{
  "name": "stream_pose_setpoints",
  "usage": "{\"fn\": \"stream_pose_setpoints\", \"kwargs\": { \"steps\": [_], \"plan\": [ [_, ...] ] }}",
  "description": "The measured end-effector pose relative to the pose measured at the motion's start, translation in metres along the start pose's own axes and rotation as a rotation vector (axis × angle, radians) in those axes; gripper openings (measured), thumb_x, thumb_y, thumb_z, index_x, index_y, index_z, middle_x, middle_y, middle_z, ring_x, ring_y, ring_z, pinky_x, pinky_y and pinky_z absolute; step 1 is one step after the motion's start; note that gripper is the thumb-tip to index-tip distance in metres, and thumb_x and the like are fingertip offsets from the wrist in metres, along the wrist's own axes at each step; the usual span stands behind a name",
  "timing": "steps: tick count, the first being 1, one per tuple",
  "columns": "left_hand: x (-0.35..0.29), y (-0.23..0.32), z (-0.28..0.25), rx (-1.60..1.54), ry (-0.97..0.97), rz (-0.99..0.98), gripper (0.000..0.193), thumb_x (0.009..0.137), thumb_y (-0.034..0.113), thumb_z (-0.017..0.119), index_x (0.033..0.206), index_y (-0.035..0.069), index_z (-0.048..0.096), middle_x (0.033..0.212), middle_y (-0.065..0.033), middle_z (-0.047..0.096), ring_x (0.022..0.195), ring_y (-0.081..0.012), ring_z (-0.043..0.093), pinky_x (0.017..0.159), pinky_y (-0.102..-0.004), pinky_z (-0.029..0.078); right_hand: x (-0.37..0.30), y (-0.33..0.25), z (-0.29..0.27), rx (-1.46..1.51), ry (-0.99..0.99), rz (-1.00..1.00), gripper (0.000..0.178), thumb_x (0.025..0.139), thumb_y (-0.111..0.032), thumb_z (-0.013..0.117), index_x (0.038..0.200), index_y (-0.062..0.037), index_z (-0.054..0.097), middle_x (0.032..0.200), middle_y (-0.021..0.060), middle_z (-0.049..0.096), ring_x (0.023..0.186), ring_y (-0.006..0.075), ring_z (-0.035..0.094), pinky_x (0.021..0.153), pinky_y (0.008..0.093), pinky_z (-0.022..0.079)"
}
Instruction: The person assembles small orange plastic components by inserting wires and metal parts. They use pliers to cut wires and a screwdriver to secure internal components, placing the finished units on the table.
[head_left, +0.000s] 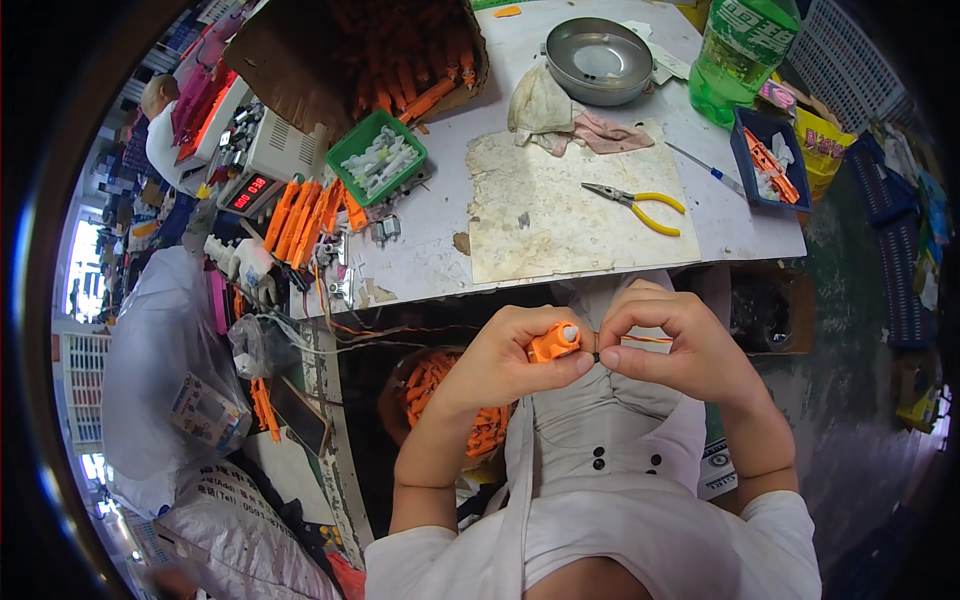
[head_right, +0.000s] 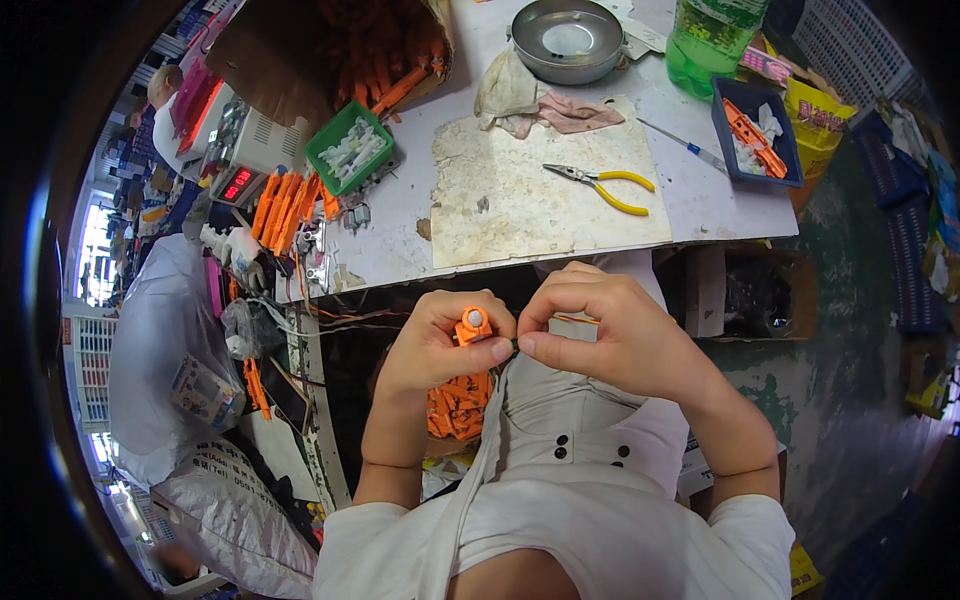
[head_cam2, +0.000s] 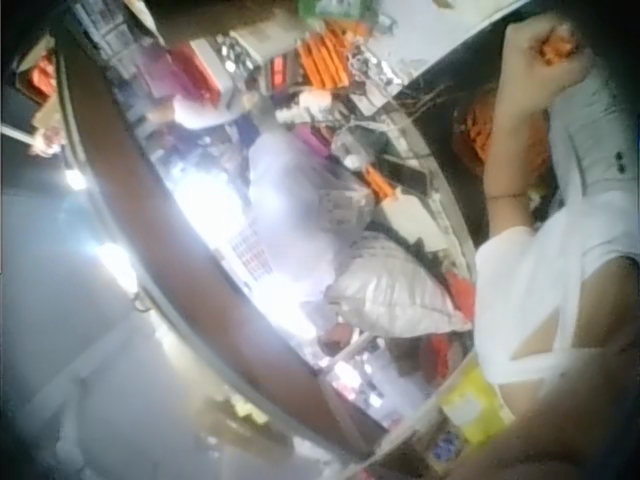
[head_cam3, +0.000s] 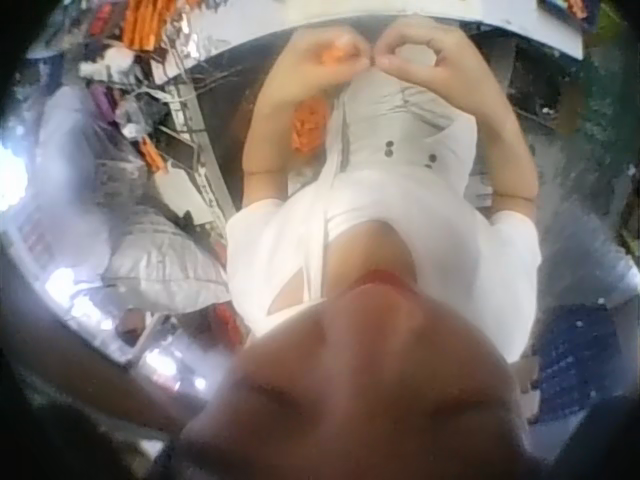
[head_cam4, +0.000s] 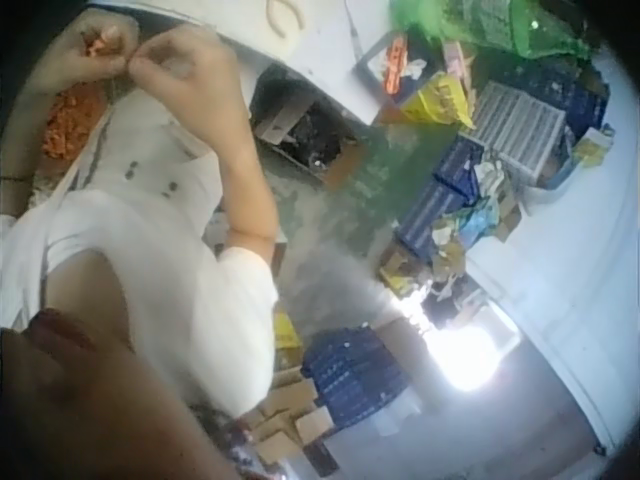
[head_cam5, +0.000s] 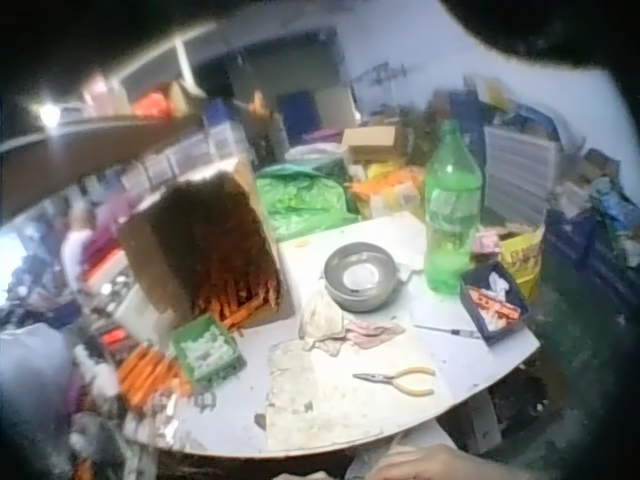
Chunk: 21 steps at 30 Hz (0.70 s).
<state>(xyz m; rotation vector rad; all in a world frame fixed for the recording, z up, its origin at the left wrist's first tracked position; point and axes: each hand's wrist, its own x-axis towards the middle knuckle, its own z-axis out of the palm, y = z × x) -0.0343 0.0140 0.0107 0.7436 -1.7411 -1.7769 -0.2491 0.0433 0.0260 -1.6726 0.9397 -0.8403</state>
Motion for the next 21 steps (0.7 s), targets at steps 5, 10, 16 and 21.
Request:
{"fn": "stream_pose_setpoints", "kwargs": {
  "steps": [5,10,16,21],
  "plan": [
    [-0.002,-0.001,0.006,-0.044,0.028,-0.078,0.012,0.076,0.011,0.07,0.078,0.001,0.063,0.072,-0.002,0.058,0.067,-0.0085,0.049,0.062,-0.0236,0.038,-0.002,-0.003,0.002,-0.02,-0.012,-0.002,0.012,0.08,-0.014,0.069,0.083,-0.0034,0.065,0.081,0.005,0.062,0.082,0.0192,0.055,0.075,0.0308,0.043],
    [0.001,0.0,0.006,-0.117,0.006,-0.069,0.013,0.076,0.011,0.069,0.078,0.0,0.063,0.071,-0.0023,0.058,0.066,-0.0084,0.049,0.061,-0.0237,0.038,-0.003,0.0,-0.002,0.052,-0.037,-0.025,0.012,0.08,-0.015,0.069,0.084,-0.0033,0.065,0.081,0.0055,0.062,0.082,0.0193,0.056,0.075,0.0306,0.043],
    [0.007,-0.001,0.001,-0.116,-0.036,-0.075,0.012,0.079,0.012,0.07,0.083,0.002,0.064,0.073,0.0007,0.058,0.068,-0.0054,0.049,0.062,-0.0213,0.039,0.0,0.003,-0.006,0.081,-0.045,0.001,0.011,0.08,-0.013,0.069,0.085,-0.0034,0.065,0.082,0.006,0.062,0.083,0.0187,0.056,0.076,0.0301,0.043],
    [-0.02,-0.021,-0.001,-0.014,0.15,0.029,0.019,0.083,0.014,0.068,0.096,0.002,0.063,0.082,-0.0001,0.063,0.078,-0.0045,0.053,0.069,-0.0217,0.045,0.009,0.006,0.018,0.016,0.029,-0.003,0.01,0.076,-0.007,0.068,0.082,-0.0012,0.063,0.082,0.0066,0.062,0.082,0.0188,0.057,0.076,0.0289,0.043]
  ]
}}
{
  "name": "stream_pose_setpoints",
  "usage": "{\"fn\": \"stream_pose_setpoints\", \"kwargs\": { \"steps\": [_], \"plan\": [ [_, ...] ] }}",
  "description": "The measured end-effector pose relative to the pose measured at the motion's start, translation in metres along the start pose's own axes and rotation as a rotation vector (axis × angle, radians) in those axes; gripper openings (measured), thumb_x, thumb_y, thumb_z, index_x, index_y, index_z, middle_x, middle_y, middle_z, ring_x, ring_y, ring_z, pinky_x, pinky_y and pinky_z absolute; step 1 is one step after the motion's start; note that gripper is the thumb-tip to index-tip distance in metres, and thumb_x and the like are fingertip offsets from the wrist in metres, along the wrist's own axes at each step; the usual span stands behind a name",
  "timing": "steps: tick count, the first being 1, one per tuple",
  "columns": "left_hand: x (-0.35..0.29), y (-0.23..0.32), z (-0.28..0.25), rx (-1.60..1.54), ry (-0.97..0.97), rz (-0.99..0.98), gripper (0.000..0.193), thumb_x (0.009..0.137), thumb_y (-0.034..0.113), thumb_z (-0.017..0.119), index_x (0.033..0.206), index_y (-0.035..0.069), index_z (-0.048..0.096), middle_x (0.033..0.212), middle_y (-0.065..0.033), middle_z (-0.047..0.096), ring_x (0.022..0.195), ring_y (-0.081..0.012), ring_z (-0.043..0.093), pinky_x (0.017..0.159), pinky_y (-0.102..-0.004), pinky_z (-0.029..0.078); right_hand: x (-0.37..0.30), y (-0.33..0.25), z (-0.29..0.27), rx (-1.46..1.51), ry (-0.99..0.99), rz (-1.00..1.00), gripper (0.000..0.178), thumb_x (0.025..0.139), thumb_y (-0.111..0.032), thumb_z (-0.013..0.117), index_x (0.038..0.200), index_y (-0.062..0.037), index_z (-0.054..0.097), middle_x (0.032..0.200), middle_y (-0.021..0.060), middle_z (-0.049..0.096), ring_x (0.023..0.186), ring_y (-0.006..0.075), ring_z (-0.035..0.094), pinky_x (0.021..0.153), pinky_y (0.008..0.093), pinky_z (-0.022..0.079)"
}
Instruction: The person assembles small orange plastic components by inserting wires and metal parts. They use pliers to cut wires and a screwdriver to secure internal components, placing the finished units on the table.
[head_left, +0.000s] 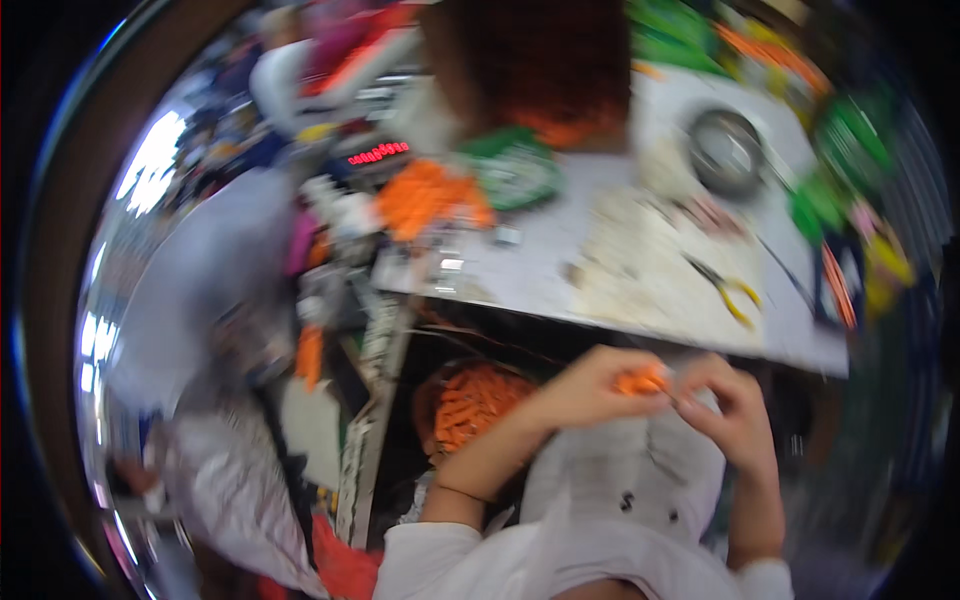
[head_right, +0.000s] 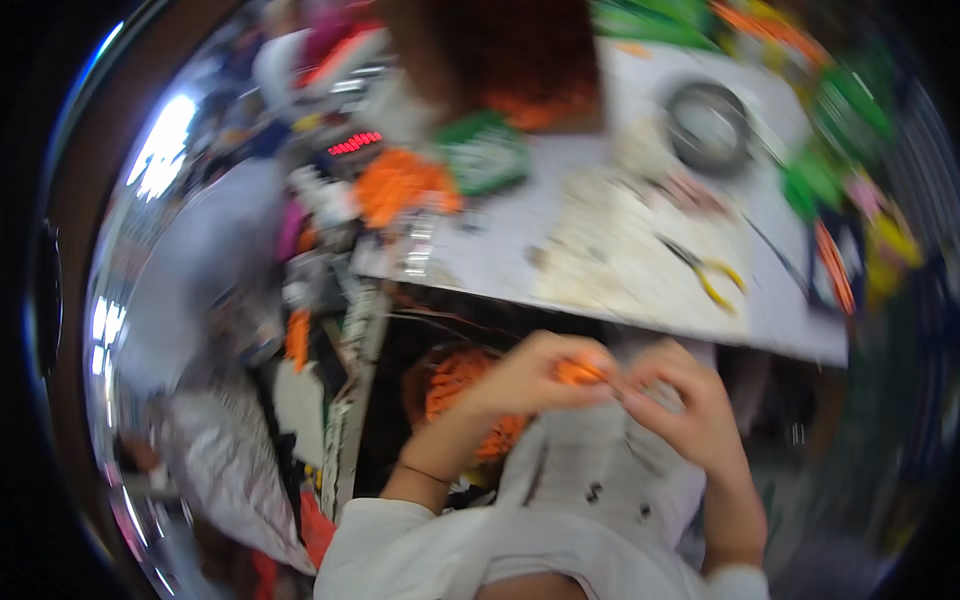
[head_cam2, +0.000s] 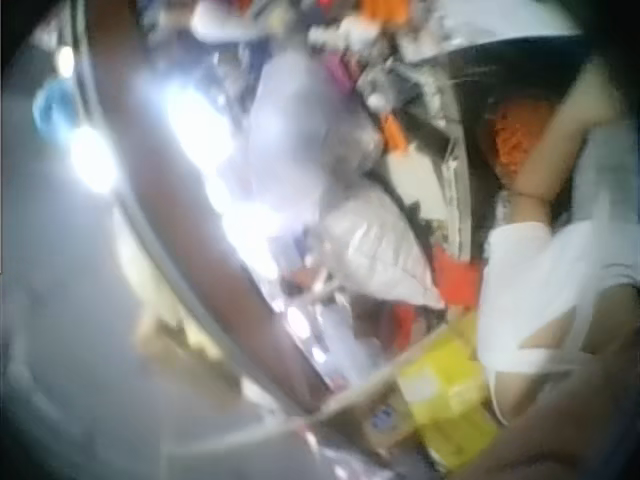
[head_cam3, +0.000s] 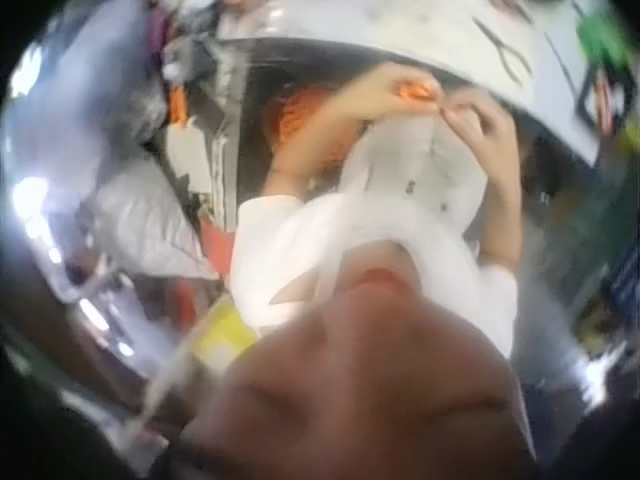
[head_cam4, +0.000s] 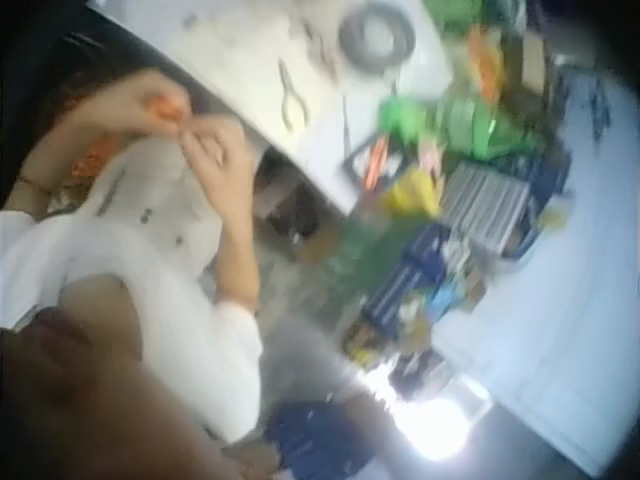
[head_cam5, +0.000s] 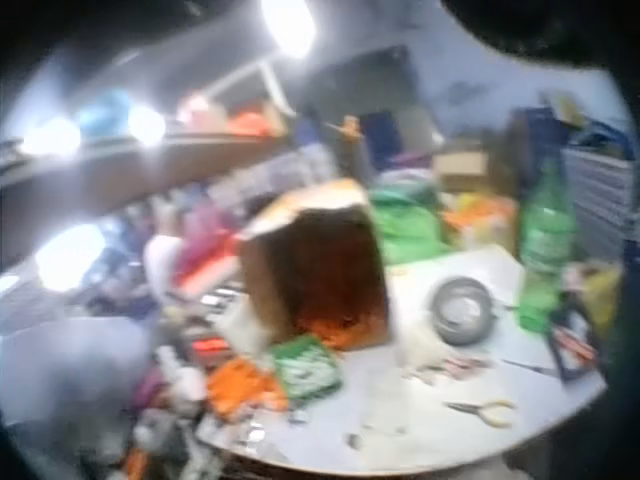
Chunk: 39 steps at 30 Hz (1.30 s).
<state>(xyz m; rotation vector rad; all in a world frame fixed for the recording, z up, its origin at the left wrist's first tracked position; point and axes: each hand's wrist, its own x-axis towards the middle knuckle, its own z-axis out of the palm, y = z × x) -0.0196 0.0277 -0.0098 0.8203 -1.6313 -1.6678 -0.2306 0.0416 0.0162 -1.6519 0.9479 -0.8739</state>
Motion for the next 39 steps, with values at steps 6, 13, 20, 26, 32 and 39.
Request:
{"fn": "stream_pose_setpoints", "kwargs": {
  "steps": [6,13,20,26,32,39],
  "plan": [
    [-0.002,-0.026,-0.001,-0.116,0.053,0.02,0.015,0.083,0.015,0.064,0.085,0.002,0.058,0.074,0.0019,0.053,0.067,-0.0046,0.048,0.059,-0.0214,0.043,0.003,0.053,0.016,0.027,0.09,-0.034,0.005,0.083,-0.003,0.056,0.081,0.0004,0.053,0.086,0.0038,0.049,0.08,0.011,0.047,0.076,0.0214,0.036],
    [-0.032,-0.054,0.019,-0.728,0.455,0.252,0.025,0.096,0.029,0.051,0.111,0.01,0.046,0.075,-0.0002,0.05,0.061,-0.0058,0.046,0.053,-0.0185,0.04,0.017,0.006,0.059,-0.28,0.189,-0.19,0.009,0.07,0.005,0.06,0.076,0.0015,0.055,0.078,0.0102,0.056,0.079,0.0229,0.053,0.076,0.0305,0.041],
    [-0.028,-0.043,0.023,-0.965,0.551,0.261,0.029,0.102,0.03,0.033,0.112,0.007,0.047,0.099,-0.0046,0.052,0.088,-0.0117,0.051,0.077,-0.0275,0.044,0.042,-0.013,0.067,-0.626,0.312,-0.537,0.019,0.068,-0.005,0.071,0.083,-0.0042,0.06,0.085,0.0076,0.057,0.084,0.0279,0.053,0.076,0.0386,0.043],
    [-0.025,-0.037,0.032,-0.87,0.614,0.277,0.025,0.102,0.026,0.033,0.114,0.007,0.043,0.104,-0.003,0.05,0.099,-0.0097,0.049,0.088,-0.0259,0.04,0.042,-0.01,0.075,-0.798,0.378,-0.564,0.021,0.067,-0.006,0.07,0.084,-0.0042,0.059,0.086,0.007,0.056,0.086,0.0269,0.053,0.077,0.0396,0.043],
    [-0.028,-0.045,0.035,-0.743,0.687,0.327,0.025,0.102,0.026,0.033,0.116,0.007,0.041,0.105,-0.0028,0.048,0.1,-0.0087,0.047,0.09,-0.0254,0.039,0.045,-0.011,0.085,-0.896,0.32,-0.573,0.021,0.069,-0.009,0.069,0.086,-0.0035,0.059,0.087,0.0075,0.056,0.086,0.0262,0.053,0.08,0.0403,0.043],
    [-0.026,-0.051,0.029,-0.748,0.712,0.344,0.027,0.103,0.028,0.031,0.118,0.007,0.041,0.108,-0.0036,0.048,0.103,-0.0105,0.048,0.093,-0.0273,0.039,0.052,-0.004,0.086,-0.856,0.27,-0.604,0.023,0.071,-0.011,0.068,0.092,-0.0042,0.06,0.091,0.0068,0.056,0.088,0.0248,0.053,0.082,0.0393,0.043]
  ]
}}
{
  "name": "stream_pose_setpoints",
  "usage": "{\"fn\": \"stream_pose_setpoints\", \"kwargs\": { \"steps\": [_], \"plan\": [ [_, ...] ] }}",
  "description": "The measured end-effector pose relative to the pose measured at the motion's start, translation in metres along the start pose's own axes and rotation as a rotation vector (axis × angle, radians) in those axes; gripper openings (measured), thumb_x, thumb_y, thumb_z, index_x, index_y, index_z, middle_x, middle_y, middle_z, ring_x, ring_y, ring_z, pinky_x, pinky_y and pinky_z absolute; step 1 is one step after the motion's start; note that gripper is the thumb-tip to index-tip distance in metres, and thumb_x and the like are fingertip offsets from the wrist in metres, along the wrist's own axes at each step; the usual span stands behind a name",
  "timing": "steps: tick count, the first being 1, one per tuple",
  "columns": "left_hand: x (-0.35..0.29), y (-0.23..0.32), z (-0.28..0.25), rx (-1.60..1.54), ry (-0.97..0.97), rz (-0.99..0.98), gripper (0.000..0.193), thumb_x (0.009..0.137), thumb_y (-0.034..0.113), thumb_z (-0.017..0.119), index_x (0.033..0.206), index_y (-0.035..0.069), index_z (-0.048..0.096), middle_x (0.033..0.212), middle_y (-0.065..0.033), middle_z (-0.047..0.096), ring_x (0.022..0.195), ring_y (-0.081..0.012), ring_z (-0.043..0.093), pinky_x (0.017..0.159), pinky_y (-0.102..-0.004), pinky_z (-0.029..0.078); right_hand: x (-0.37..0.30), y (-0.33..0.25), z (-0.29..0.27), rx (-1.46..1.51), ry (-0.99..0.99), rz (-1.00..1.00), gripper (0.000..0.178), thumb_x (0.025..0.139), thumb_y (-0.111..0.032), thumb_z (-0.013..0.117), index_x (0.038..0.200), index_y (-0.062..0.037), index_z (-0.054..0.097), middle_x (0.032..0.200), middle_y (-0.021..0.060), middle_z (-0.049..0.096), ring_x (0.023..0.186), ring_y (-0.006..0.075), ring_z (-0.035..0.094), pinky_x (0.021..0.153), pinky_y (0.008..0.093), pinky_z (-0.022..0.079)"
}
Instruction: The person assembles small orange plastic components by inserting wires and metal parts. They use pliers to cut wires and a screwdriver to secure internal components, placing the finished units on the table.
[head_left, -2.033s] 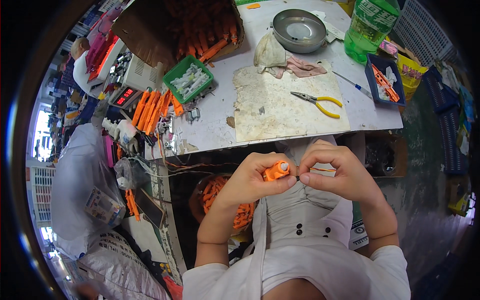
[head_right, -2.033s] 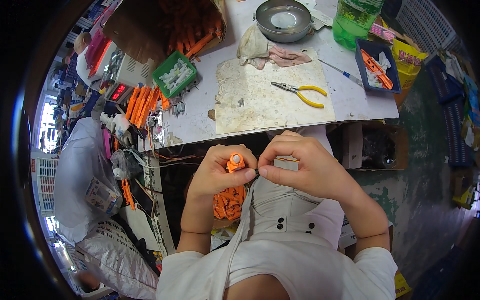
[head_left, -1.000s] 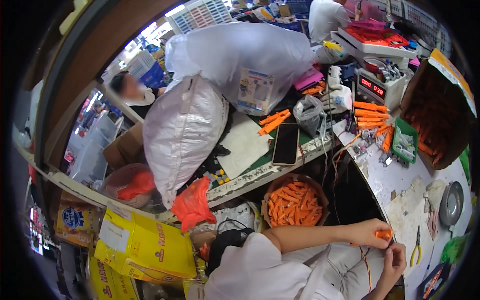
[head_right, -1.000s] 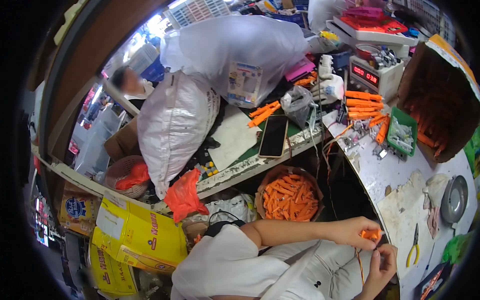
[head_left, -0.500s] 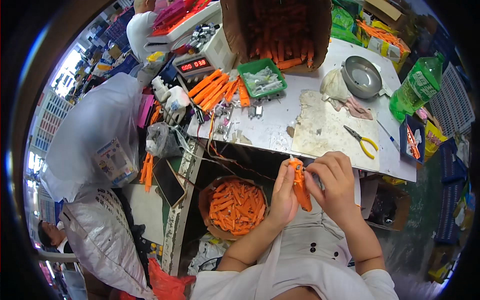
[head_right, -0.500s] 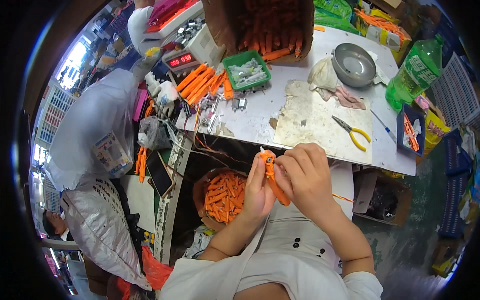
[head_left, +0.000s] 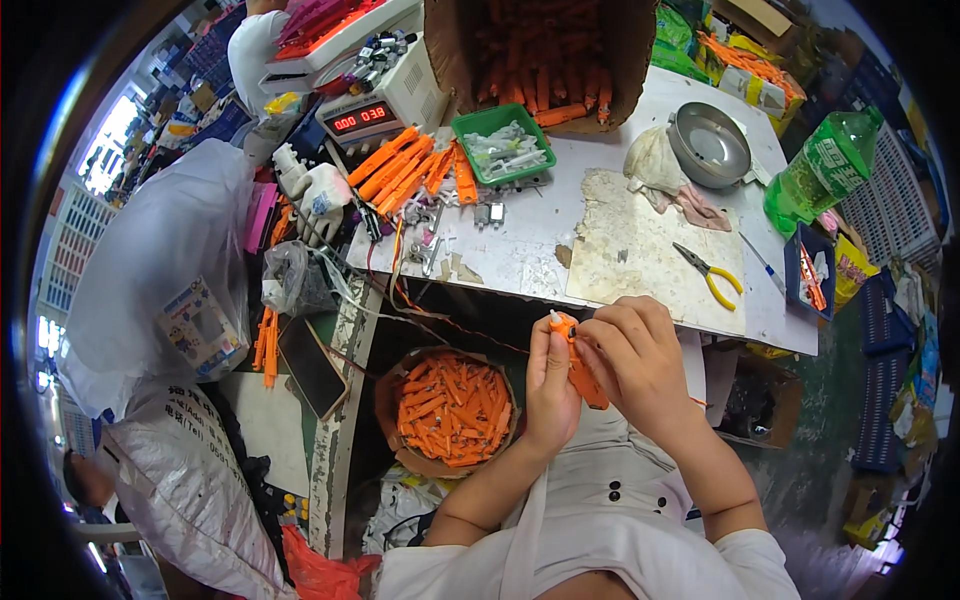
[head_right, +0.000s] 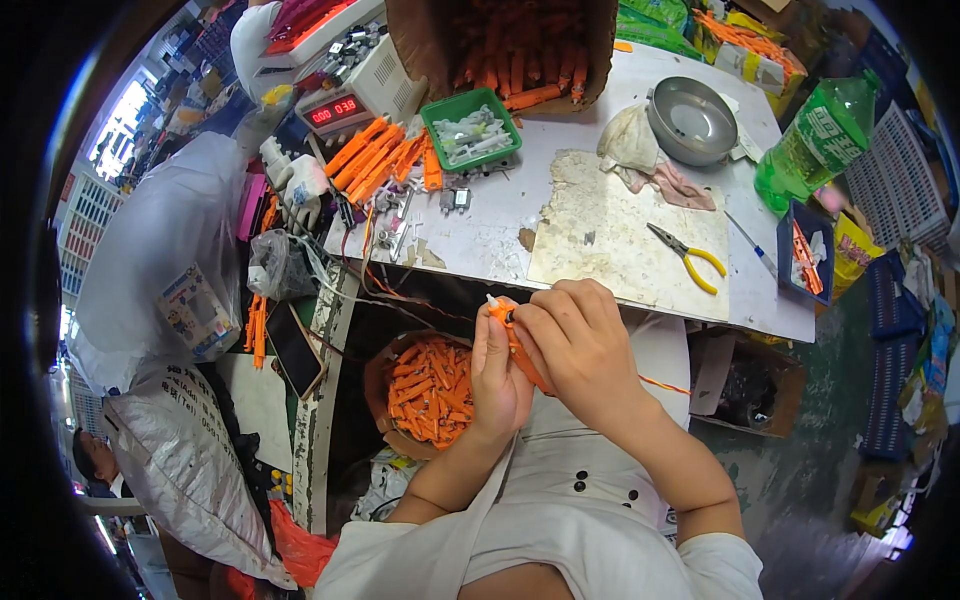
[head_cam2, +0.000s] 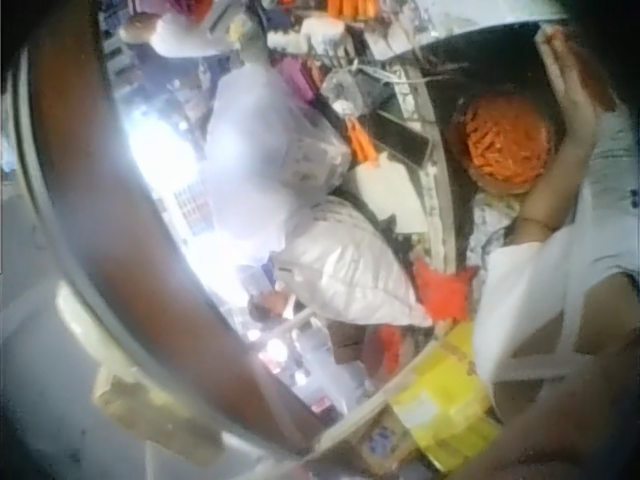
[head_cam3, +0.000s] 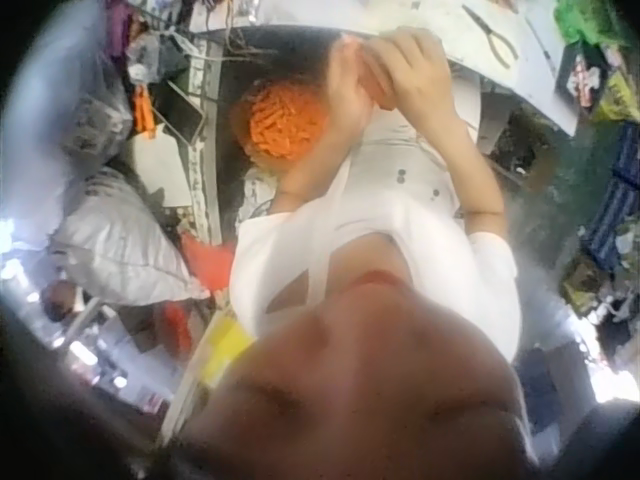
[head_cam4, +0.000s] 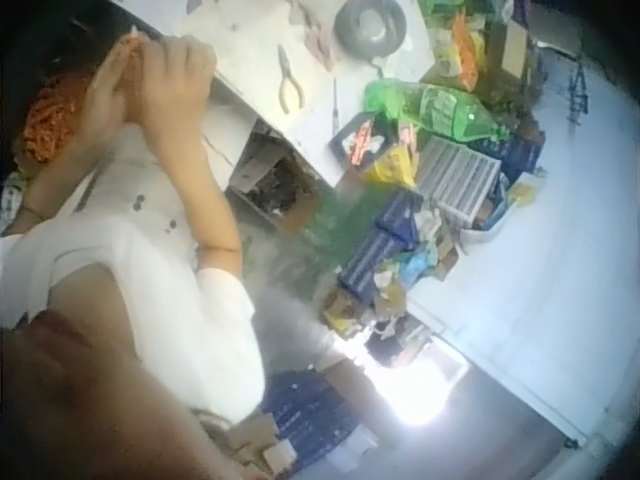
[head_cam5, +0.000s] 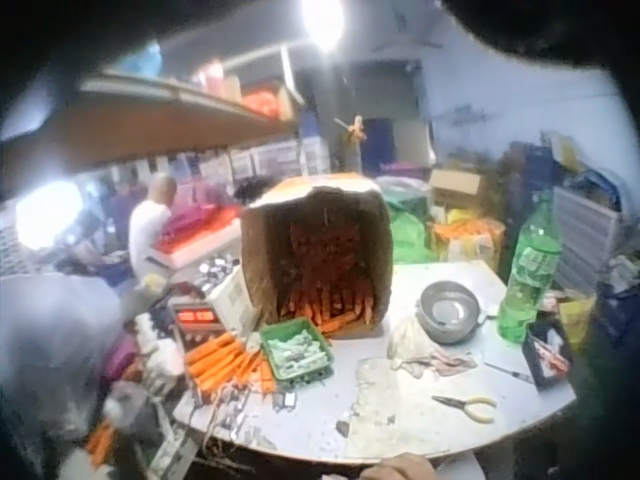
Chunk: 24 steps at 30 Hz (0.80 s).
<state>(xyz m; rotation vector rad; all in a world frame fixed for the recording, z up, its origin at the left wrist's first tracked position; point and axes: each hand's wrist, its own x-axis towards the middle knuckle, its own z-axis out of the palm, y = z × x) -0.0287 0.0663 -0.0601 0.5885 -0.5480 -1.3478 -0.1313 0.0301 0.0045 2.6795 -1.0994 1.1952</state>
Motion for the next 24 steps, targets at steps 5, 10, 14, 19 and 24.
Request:
{"fn": "stream_pose_setpoints", "kwargs": {
  "steps": [5,10,14,19,24],
  "plan": [
    [0.004,0.008,0.004,-0.169,0.079,-0.169,0.032,0.103,0.032,0.027,0.117,0.008,0.043,0.104,-0.004,0.049,0.099,-0.0136,0.05,0.091,-0.0297,0.04,-0.001,0.001,0.004,0.034,-0.056,0.014,0.026,0.073,-0.01,0.068,0.097,-0.0059,0.06,0.092,0.0067,0.056,0.089,0.0249,0.053,0.081,0.0391,0.043],
    [0.01,0.005,-0.014,-0.458,-0.131,-0.314,0.035,0.102,0.036,0.026,0.115,0.009,0.044,0.088,-0.0038,0.047,0.075,-0.014,0.048,0.074,-0.0301,0.04,-0.001,0.025,0.0,0.144,-0.03,0.187,0.023,0.076,-0.008,0.065,0.099,-0.0056,0.061,0.09,0.0091,0.058,0.091,0.0261,0.053,0.081,0.0382,0.043],
    [0.014,0.004,-0.015,-0.534,-0.117,-0.424,0.033,0.102,0.036,0.027,0.112,0.011,0.046,0.082,-0.0033,0.045,0.066,-0.0134,0.045,0.069,-0.0308,0.037,-0.01,0.084,0.009,-0.004,-0.059,0.285,0.02,0.077,-0.006,0.063,0.097,-0.0052,0.061,0.091,0.0097,0.058,0.092,0.0274,0.054,0.08,0.0375,0.043],
    [0.013,0.003,-0.021,-0.577,-0.082,-0.48,0.032,0.102,0.035,0.03,0.111,0.011,0.048,0.082,-0.0026,0.045,0.065,-0.0129,0.044,0.068,-0.03,0.036,-0.008,0.116,0.029,-0.077,-0.174,0.196,0.019,0.077,-0.004,0.063,0.096,-0.0052,0.061,0.092,0.0096,0.059,0.092,0.0275,0.054,0.081,0.0369,0.044],
    [0.012,0.004,-0.022,-0.574,-0.069,-0.5,0.031,0.102,0.035,0.031,0.112,0.011,0.048,0.081,-0.0024,0.045,0.065,-0.0127,0.043,0.068,-0.0301,0.036,0.0,0.133,0.043,-0.068,-0.358,0.173,0.024,0.075,-0.003,0.065,0.099,-0.0048,0.06,0.093,0.0104,0.058,0.09,0.0289,0.053,0.081,0.0367,0.044]
  ]
}}
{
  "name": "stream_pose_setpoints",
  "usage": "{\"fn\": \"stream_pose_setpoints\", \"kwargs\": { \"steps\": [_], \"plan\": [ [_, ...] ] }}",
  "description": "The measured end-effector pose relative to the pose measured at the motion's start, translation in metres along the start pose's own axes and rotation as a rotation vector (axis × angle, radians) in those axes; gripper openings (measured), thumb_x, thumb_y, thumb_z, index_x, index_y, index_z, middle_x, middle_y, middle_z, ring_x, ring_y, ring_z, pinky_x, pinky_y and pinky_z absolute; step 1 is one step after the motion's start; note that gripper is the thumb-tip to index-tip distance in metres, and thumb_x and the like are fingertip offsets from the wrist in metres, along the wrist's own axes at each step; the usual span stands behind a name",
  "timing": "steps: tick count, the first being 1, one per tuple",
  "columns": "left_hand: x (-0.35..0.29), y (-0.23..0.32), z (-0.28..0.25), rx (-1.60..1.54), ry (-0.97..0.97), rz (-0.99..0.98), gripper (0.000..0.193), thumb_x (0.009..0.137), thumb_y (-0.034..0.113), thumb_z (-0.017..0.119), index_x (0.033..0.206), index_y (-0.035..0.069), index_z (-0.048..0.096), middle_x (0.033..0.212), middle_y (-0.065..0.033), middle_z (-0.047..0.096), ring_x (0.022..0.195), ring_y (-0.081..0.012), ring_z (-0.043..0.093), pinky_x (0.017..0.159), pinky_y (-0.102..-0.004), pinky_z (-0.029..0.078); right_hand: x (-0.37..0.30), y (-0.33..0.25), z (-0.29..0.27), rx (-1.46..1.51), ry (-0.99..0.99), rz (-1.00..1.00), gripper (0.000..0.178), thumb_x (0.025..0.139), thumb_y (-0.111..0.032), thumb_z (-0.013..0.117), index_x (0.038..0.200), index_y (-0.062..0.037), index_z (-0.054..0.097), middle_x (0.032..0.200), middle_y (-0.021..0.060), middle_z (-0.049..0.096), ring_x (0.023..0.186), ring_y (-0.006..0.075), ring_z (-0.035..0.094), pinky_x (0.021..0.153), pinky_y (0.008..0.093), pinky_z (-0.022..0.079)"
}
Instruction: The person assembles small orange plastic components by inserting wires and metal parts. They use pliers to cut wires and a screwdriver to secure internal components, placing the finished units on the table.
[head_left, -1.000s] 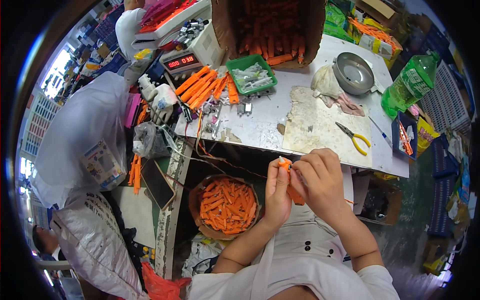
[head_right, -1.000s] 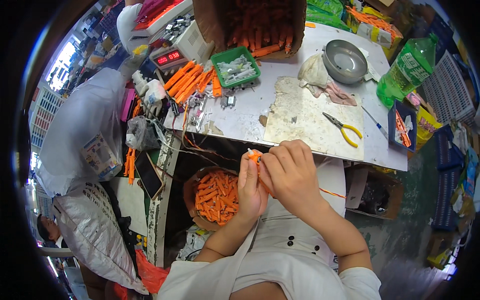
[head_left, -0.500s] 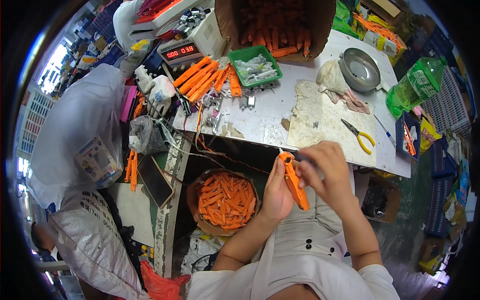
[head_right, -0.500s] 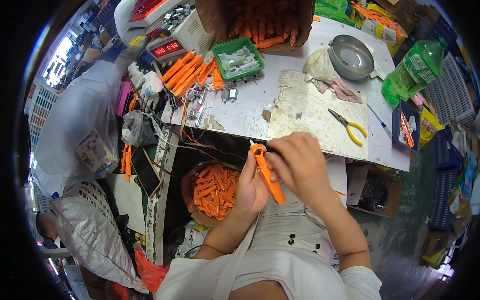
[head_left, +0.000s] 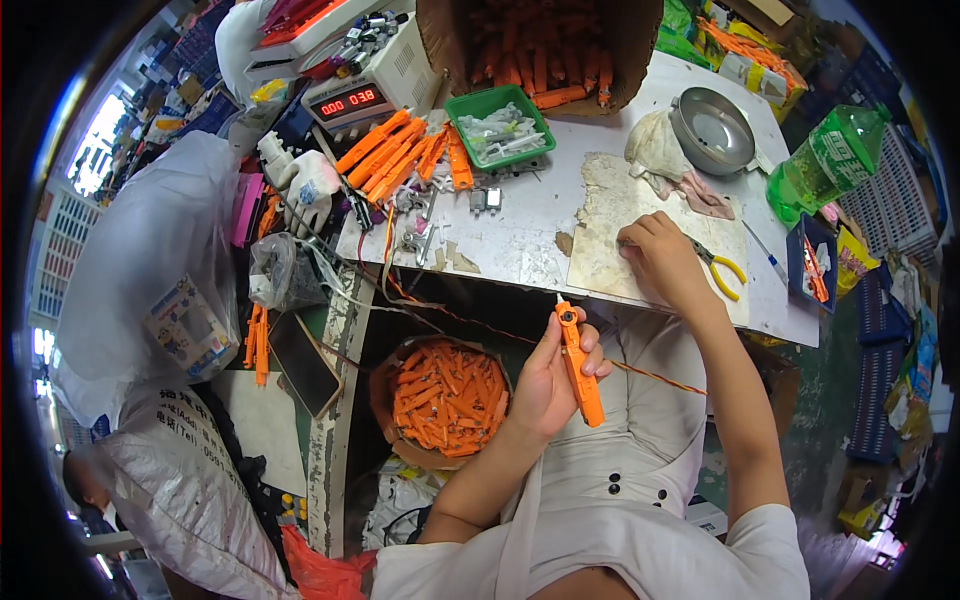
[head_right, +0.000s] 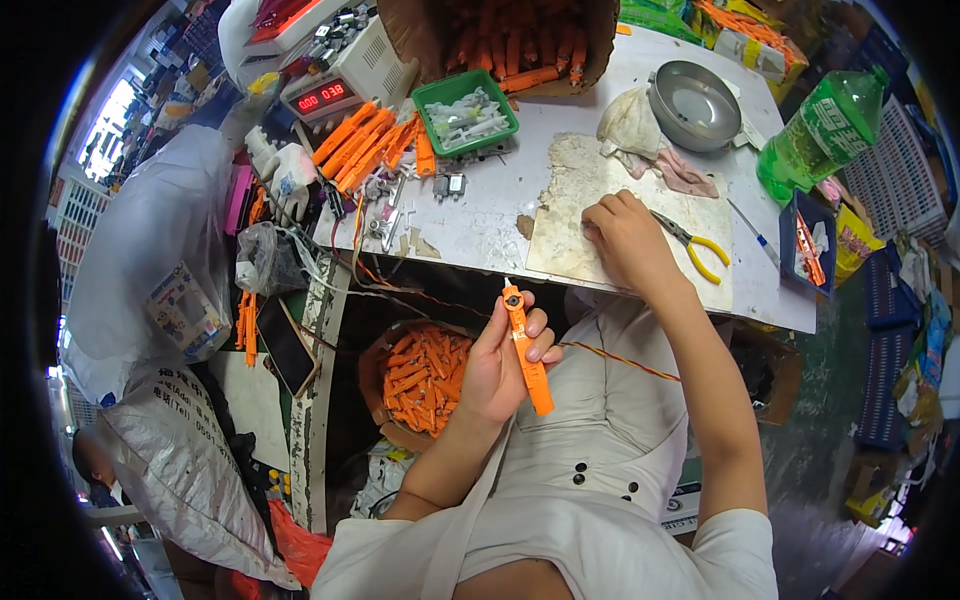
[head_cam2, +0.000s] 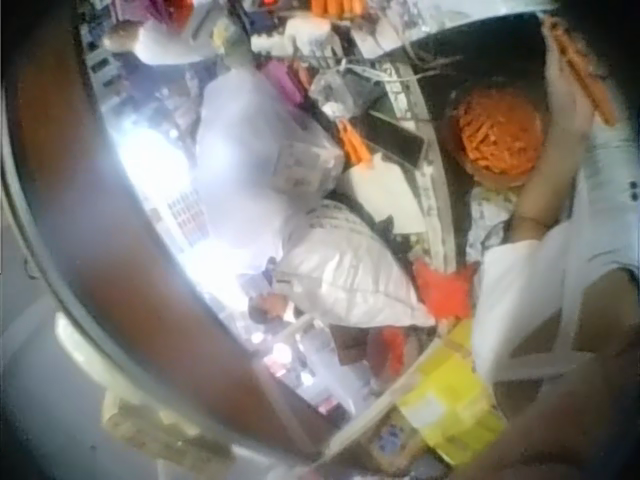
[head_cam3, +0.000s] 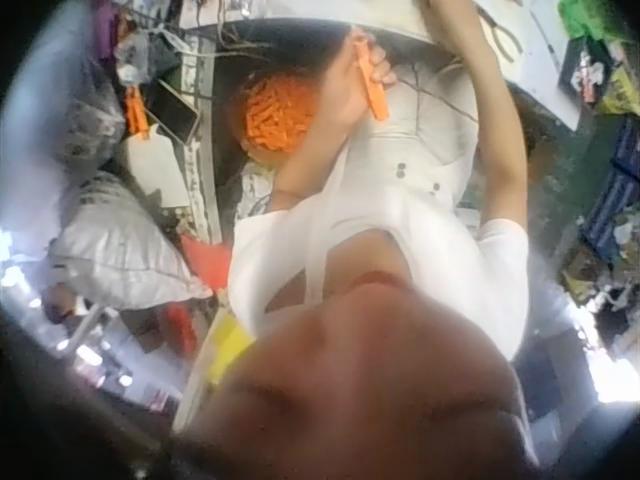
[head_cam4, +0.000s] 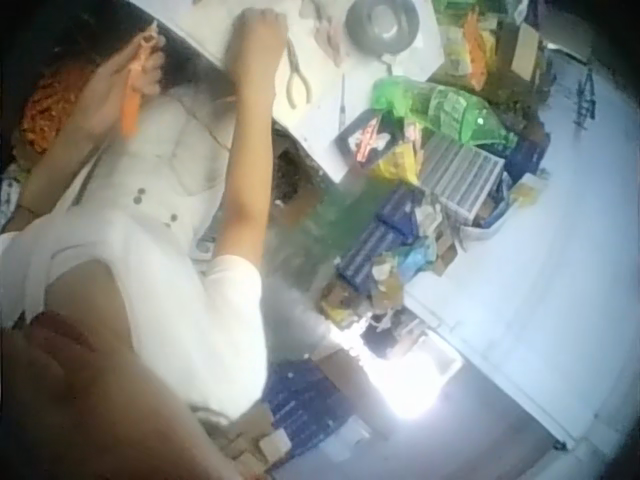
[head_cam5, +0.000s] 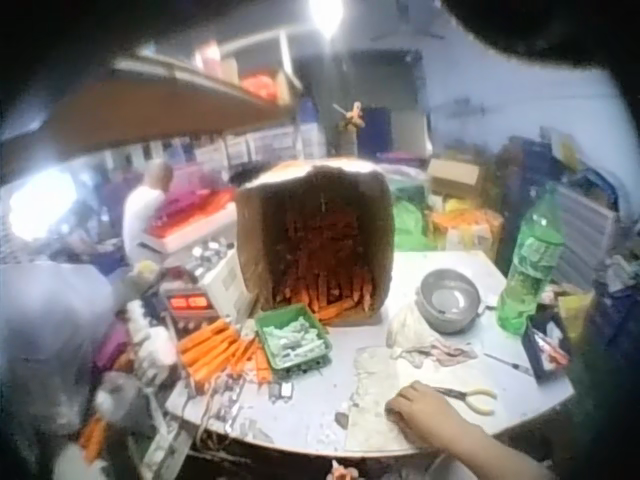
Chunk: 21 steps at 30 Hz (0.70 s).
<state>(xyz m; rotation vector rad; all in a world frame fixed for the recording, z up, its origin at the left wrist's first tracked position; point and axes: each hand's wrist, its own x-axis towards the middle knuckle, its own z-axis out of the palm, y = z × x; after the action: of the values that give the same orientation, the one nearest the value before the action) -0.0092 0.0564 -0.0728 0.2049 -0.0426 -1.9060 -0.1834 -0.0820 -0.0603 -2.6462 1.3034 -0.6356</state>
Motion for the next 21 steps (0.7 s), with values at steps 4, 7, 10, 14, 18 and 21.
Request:
{"fn": "stream_pose_setpoints", "kwargs": {
  "steps": [4,7,10,14,18,21],
  "plan": [
    [-0.001,0.0,0.002,-0.009,0.0,-0.016,0.032,0.102,0.035,0.031,0.112,0.011,0.048,0.081,-0.0027,0.045,0.065,-0.0127,0.043,0.068,-0.0303,0.036,-0.005,-0.004,0.0,0.032,0.039,0.055,0.02,0.078,-0.005,0.063,0.097,-0.0041,0.06,0.088,0.011,0.058,0.088,0.0295,0.052,0.08,0.0366,0.044],
    [0.0,-0.003,0.002,0.003,-0.012,-0.02,0.032,0.102,0.036,0.031,0.113,0.01,0.048,0.081,-0.0029,0.046,0.065,-0.0129,0.043,0.068,-0.0305,0.036,-0.016,-0.022,-0.012,0.139,0.132,0.071,0.017,0.08,-0.006,0.063,0.097,-0.0026,0.06,0.084,0.0102,0.058,0.087,0.028,0.053,0.08,0.0348,0.044],
    [0.002,-0.008,0.003,0.009,-0.006,-0.039,0.034,0.102,0.036,0.03,0.114,0.01,0.048,0.083,-0.0034,0.048,0.065,-0.0132,0.044,0.068,-0.0309,0.036,-0.031,-0.047,-0.036,0.47,0.103,0.207,0.016,0.082,-0.007,0.064,0.096,-0.0002,0.06,0.082,0.008,0.061,0.083,0.0206,0.057,0.076,0.0306,0.046],
    [0.005,-0.017,0.008,0.061,0.014,-0.041,0.034,0.102,0.037,0.03,0.114,0.011,0.049,0.088,-0.0032,0.05,0.067,-0.0135,0.045,0.069,-0.0313,0.037,-0.055,-0.081,-0.044,1.05,0.137,0.466,0.013,0.077,-0.003,0.069,0.088,0.002,0.064,0.076,0.0052,0.065,0.071,0.0099,0.061,0.066,0.0239,0.049],
    [0.004,-0.023,0.016,0.135,0.025,-0.038,0.035,0.102,0.037,0.029,0.112,0.011,0.05,0.093,-0.0027,0.052,0.068,-0.0138,0.048,0.069,-0.0317,0.038,-0.06,-0.089,-0.042,0.824,0.264,0.274,0.015,0.076,0.002,0.067,0.09,0.0003,0.068,0.078,0.008,0.066,0.067,0.0133,0.062,0.063,0.0243,0.049],
    [0.002,-0.03,0.018,0.159,0.011,-0.031,0.035,0.102,0.037,0.029,0.111,0.011,0.05,0.094,-0.0028,0.053,0.069,-0.0147,0.049,0.07,-0.0328,0.039,-0.063,-0.094,-0.044,0.767,0.286,0.318,0.015,0.076,0.004,0.065,0.091,-0.0004,0.068,0.079,0.0087,0.066,0.069,0.0157,0.062,0.064,0.0264,0.049]
  ]
}}
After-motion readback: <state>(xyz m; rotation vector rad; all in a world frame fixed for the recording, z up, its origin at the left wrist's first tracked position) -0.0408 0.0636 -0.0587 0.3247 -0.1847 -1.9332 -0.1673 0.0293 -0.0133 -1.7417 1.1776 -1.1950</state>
